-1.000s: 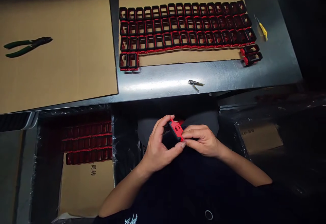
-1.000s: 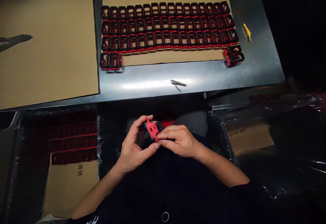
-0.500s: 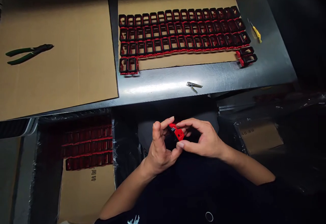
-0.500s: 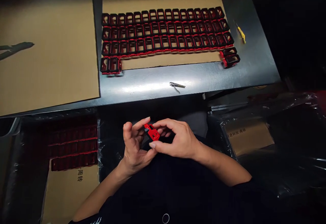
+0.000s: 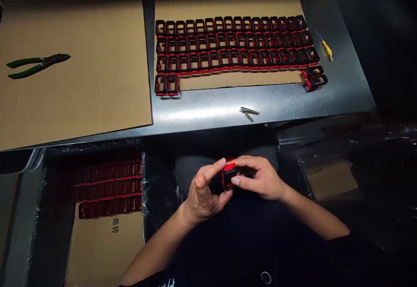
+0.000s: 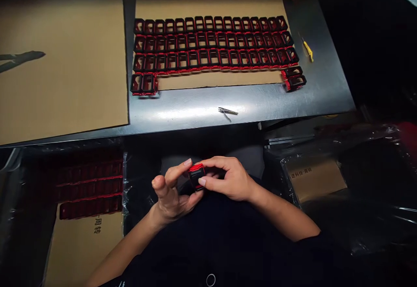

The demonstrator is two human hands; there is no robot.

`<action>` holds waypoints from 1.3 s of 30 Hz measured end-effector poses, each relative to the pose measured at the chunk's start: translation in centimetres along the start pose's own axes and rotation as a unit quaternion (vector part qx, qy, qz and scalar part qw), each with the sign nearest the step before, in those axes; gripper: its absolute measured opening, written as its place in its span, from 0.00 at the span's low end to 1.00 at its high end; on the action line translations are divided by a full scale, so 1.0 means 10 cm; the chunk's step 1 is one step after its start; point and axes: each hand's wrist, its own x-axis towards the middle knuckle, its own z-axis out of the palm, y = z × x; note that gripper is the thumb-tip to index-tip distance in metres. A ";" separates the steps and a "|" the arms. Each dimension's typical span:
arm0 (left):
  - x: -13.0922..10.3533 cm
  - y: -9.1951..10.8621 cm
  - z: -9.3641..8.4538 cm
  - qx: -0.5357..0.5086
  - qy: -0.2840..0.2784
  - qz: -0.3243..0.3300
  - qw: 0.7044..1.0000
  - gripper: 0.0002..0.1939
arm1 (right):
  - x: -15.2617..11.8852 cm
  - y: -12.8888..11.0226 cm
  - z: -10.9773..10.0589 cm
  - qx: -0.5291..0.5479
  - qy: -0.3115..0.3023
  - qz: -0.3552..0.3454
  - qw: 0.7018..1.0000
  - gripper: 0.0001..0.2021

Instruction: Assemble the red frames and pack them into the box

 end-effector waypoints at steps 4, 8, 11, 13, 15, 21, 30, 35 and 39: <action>0.08 0.05 -0.03 -0.005 -0.021 -0.012 1.000 0.60 | 0.01 0.14 -0.01 0.191 -0.027 0.149 0.970 0.16; 0.10 0.08 -0.03 -0.038 -0.035 -0.055 0.997 0.61 | 0.03 0.22 0.01 0.291 -0.041 0.232 0.927 0.17; 0.07 0.10 -0.02 -0.078 -0.045 -0.092 0.992 0.61 | 0.03 0.23 0.02 0.341 -0.062 0.261 0.901 0.18; 0.05 0.11 -0.01 -0.097 -0.051 -0.118 0.987 0.60 | 0.03 0.24 0.02 0.364 -0.081 0.268 0.888 0.19; 0.03 0.12 -0.01 -0.103 -0.056 -0.139 0.983 0.60 | 0.02 0.25 0.02 0.379 -0.095 0.270 0.880 0.20; 0.02 0.14 -0.01 -0.100 -0.060 -0.166 0.979 0.60 | 0.01 0.26 0.01 0.381 -0.095 0.266 0.880 0.19; 0.07 0.13 0.01 -0.021 -0.064 -0.078 0.995 0.60 | 0.01 0.34 -0.02 0.364 -0.101 0.284 0.881 0.19; 0.07 0.12 0.01 -0.018 -0.071 -0.072 0.995 0.60 | 0.00 0.37 -0.02 0.365 -0.107 0.279 0.882 0.20; 0.05 0.13 0.01 -0.033 -0.064 -0.092 0.993 0.59 | 0.00 0.33 -0.02 0.342 -0.089 0.280 0.893 0.19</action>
